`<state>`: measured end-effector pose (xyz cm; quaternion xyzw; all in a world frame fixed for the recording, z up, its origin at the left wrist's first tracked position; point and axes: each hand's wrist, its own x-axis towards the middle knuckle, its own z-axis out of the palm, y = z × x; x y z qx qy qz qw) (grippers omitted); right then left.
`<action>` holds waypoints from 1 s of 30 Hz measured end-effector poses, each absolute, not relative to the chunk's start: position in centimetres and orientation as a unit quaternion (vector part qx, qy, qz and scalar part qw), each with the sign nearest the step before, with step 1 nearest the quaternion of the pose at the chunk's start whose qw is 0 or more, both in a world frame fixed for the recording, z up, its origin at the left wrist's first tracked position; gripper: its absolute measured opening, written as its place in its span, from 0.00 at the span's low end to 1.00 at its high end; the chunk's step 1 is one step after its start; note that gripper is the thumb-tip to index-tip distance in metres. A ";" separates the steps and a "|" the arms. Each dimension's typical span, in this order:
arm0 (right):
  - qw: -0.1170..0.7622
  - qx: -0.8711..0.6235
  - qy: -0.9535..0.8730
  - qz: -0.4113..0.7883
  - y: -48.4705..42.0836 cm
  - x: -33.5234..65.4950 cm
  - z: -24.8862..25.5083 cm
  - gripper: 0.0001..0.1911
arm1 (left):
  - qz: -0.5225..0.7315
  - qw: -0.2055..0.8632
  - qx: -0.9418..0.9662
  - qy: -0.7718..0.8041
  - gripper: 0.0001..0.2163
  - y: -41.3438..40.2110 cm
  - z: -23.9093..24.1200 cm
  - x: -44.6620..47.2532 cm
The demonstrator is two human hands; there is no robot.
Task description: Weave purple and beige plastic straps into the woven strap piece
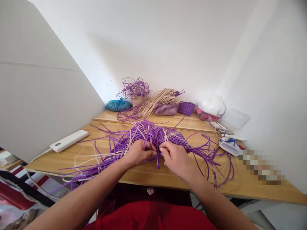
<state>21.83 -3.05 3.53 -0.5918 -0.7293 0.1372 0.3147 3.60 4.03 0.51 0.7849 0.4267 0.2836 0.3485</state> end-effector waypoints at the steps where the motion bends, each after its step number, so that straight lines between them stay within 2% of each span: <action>1: 0.299 -0.596 -0.734 0.129 -2.6 21.7 3.8 0.09 | 0.284 0.347 0.786 0.425 0.09 3.9 0.5 3.5; 3: 0.283 -0.592 -0.745 0.116 -1.9 21.3 3.7 0.07 | 0.287 0.345 0.788 0.421 0.09 3.8 0.5 3.3; 6: 0.329 -0.562 -0.753 0.098 -1.8 20.8 2.7 0.05 | 0.292 0.344 0.791 0.413 0.10 3.7 0.4 3.1; 9: 0.342 -0.517 -0.782 0.059 -1.7 20.7 2.6 0.08 | 0.284 0.346 0.793 0.413 0.11 3.7 0.3 3.0; 12: 0.350 -0.494 -0.796 -0.027 0.1 21.0 4.9 0.12 | 0.272 0.356 0.792 0.414 0.10 3.7 0.1 2.9; 17: 0.434 -0.510 -0.732 -0.124 5.3 22.1 9.7 0.10 | 0.284 0.379 0.786 0.397 0.09 4.0 0.4 2.8; 22: 0.387 -0.576 -0.717 -0.072 7.1 23.2 9.0 0.08 | 0.251 0.366 0.807 0.390 0.09 3.6 0.8 3.0; 30: 0.319 -0.629 -0.705 -0.080 9.0 24.5 7.8 0.08 | 0.239 0.376 0.815 0.371 0.11 3.7 1.0 3.2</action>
